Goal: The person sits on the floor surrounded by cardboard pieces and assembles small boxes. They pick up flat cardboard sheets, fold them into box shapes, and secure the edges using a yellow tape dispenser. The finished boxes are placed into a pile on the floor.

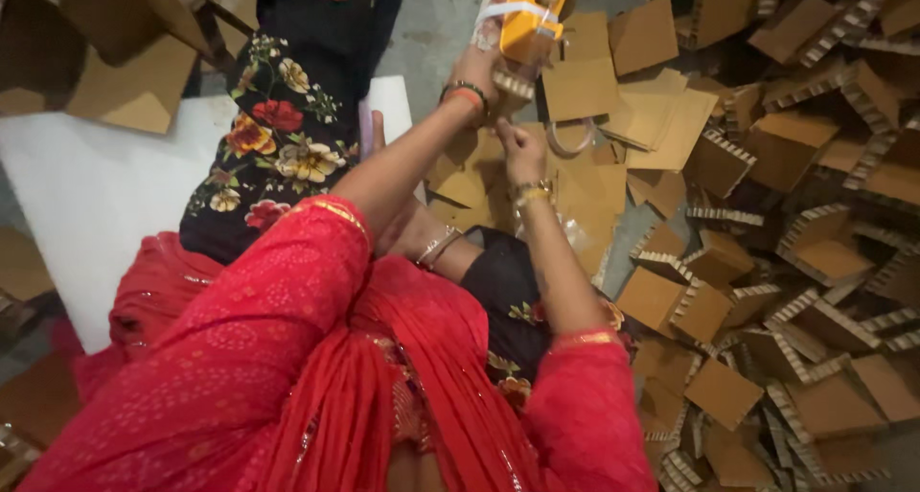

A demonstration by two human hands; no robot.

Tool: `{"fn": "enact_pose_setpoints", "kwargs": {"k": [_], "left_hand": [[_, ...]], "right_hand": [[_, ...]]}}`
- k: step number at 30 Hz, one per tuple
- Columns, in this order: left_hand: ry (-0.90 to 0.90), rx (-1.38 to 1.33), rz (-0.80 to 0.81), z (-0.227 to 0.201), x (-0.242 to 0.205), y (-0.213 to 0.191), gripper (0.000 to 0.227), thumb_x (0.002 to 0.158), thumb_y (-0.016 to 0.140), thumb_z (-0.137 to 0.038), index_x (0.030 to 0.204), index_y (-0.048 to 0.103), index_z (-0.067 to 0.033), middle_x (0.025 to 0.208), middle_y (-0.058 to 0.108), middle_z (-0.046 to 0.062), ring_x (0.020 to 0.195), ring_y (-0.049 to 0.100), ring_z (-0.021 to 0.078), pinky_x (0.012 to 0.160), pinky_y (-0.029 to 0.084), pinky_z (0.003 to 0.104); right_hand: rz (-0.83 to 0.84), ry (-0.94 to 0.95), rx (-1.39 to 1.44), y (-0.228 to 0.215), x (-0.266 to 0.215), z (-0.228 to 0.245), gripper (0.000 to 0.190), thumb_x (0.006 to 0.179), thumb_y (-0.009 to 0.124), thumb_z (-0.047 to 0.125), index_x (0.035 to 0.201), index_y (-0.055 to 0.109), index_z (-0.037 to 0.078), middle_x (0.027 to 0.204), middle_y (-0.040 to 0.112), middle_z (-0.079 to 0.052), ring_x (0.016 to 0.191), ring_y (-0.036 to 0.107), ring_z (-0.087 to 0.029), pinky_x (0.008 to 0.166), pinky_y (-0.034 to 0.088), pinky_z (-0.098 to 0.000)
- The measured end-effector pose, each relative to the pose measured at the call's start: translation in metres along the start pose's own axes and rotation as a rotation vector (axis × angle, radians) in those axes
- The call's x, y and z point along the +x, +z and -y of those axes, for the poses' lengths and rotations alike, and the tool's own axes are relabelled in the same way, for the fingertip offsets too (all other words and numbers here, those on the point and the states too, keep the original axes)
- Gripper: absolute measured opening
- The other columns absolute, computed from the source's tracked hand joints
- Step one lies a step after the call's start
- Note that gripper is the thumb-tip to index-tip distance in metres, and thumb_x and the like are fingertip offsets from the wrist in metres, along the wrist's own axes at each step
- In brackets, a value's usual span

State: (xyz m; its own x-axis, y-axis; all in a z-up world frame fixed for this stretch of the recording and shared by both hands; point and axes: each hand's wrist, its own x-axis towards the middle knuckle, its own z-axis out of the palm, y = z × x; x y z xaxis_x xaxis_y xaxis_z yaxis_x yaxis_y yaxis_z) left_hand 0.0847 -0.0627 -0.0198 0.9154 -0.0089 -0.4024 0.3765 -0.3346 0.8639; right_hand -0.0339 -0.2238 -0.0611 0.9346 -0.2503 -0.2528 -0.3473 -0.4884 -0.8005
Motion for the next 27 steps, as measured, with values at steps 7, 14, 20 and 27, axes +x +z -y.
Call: {"fn": "enact_pose_setpoints", "kwargs": {"k": [7, 14, 20, 27], "left_hand": [[0.407, 0.301, -0.003, 0.008, -0.006, -0.012, 0.042, 0.073, 0.072, -0.015, 0.116, 0.07, -0.0147, 0.125, 0.062, 0.023, 0.113, 0.061, 0.0434, 0.092, 0.051, 0.046], [0.395, 0.293, 0.004, 0.027, 0.007, 0.002, 0.042, 0.075, 0.074, -0.007, 0.116, 0.068, -0.016, 0.125, 0.061, 0.021, 0.115, 0.06, 0.044, 0.095, 0.051, 0.046], [0.413, 0.324, -0.023, 0.027, 0.002, 0.0, 0.044, 0.076, 0.073, -0.006, 0.119, 0.067, -0.018, 0.125, 0.06, 0.022, 0.113, 0.059, 0.0459, 0.093, 0.051, 0.049], [0.41, 0.284, -0.1, 0.028, -0.006, 0.008, 0.054, 0.076, 0.067, 0.001, 0.125, 0.064, -0.0208, 0.126, 0.057, 0.02, 0.11, 0.06, 0.0452, 0.089, 0.051, 0.051]], "right_hand": [[0.064, 0.053, 0.041, 0.004, 0.059, 0.003, 0.044, 0.087, 0.082, 0.047, 0.085, 0.081, 0.002, 0.079, 0.078, -0.011, 0.068, 0.071, -0.019, 0.064, 0.056, -0.039], [-0.204, -0.244, -0.661, -0.017, 0.028, 0.04, 0.05, 0.062, 0.089, 0.037, 0.104, 0.078, 0.012, 0.105, 0.074, -0.014, 0.094, 0.071, -0.037, 0.078, 0.056, -0.0477], [-0.293, -0.54, -0.222, -0.021, 0.034, 0.061, 0.051, 0.074, 0.092, 0.039, 0.113, 0.074, 0.01, 0.108, 0.07, -0.01, 0.097, 0.071, -0.027, 0.086, 0.057, -0.0383], [-0.089, -0.218, 0.247, -0.029, 0.061, 0.107, 0.039, 0.091, 0.081, 0.04, 0.106, 0.08, 0.003, 0.094, 0.079, -0.008, 0.084, 0.073, -0.016, 0.077, 0.058, -0.0309]]}}
